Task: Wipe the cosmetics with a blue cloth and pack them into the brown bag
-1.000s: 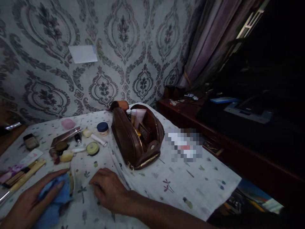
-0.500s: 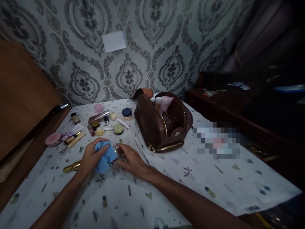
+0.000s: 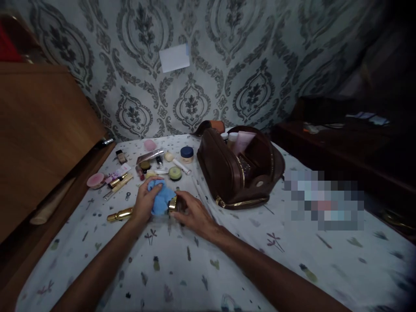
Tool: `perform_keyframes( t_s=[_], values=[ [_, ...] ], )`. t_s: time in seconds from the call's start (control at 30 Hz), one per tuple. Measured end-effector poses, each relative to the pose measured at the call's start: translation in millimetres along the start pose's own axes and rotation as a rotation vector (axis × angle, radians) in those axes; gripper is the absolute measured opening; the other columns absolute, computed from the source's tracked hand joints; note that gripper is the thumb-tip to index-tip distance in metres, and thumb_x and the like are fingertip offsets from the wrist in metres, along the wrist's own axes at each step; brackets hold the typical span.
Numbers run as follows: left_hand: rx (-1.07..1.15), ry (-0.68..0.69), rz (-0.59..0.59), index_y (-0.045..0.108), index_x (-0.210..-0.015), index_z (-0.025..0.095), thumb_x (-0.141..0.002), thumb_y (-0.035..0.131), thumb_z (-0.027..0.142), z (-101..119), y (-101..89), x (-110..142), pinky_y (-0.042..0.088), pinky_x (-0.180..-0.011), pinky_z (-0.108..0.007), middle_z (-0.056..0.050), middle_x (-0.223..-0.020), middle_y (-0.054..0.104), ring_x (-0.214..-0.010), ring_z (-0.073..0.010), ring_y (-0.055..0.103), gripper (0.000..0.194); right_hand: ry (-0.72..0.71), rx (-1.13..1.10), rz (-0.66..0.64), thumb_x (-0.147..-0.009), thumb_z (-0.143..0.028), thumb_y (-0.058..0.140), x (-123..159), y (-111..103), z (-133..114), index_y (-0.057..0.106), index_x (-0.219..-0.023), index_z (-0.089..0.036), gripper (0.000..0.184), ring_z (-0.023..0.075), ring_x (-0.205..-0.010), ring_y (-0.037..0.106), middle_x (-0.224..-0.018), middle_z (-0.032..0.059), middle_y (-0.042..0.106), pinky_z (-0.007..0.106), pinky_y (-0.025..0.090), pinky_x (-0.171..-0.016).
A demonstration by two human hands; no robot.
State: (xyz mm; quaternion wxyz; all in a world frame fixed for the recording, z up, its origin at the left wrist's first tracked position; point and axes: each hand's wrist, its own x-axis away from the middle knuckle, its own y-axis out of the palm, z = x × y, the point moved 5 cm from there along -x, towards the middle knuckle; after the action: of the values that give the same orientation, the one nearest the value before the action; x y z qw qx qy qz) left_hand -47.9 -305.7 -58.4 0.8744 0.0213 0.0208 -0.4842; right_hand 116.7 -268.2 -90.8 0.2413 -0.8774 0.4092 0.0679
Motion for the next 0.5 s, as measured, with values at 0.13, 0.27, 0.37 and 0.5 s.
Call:
perform_keyframes(
  t_s=[0.13,0.27,0.37,0.5],
  values=[
    [-0.401,0.377,-0.201,0.069,-0.1,0.02,-0.088,0.058,0.036,20,15.0,18,0.047,-0.081,-0.029,-0.003,-0.095,0.067,-0.089,-0.0195,0.061,0.022,0.021,-0.018,0.153,-0.07,-0.019,0.07,0,-8,-4,0.05,-0.128,-0.022,0.061,0.021,-0.098,0.064,-0.111,0.0063,0.065,0.038,0.052,-0.089],
    [-0.512,0.525,-0.277,0.065,-0.11,0.019,-0.096,0.047,0.036,21,21.0,32,0.044,-0.094,-0.035,-0.008,-0.106,0.066,-0.103,-0.0229,0.06,0.029,-0.042,-0.015,0.272,-0.069,-0.016,0.067,2,-14,-7,0.044,-0.136,-0.024,0.071,0.0199,-0.099,0.064,-0.111,0.0051,0.063,0.035,0.054,-0.087],
    [-0.51,0.503,-0.271,0.063,-0.115,0.018,-0.097,0.046,0.038,15,17.3,33,0.044,-0.094,-0.035,-0.009,-0.11,0.065,-0.106,-0.0231,0.059,0.032,-0.059,-0.037,0.239,-0.071,-0.021,0.072,1,-13,-3,0.042,-0.139,-0.025,0.074,0.0219,-0.107,0.062,-0.121,0.008,0.059,0.037,0.055,-0.088],
    [-0.429,0.336,-0.211,0.064,-0.107,0.019,-0.095,0.049,0.044,7,8.1,27,0.046,-0.089,-0.032,-0.006,-0.102,0.067,-0.097,-0.0221,0.061,0.032,-0.044,-0.034,0.16,-0.067,-0.025,0.081,-2,-9,3,0.046,-0.139,-0.023,0.08,0.0269,-0.124,0.053,-0.135,0.0122,0.048,0.042,0.051,-0.098]
  ],
)
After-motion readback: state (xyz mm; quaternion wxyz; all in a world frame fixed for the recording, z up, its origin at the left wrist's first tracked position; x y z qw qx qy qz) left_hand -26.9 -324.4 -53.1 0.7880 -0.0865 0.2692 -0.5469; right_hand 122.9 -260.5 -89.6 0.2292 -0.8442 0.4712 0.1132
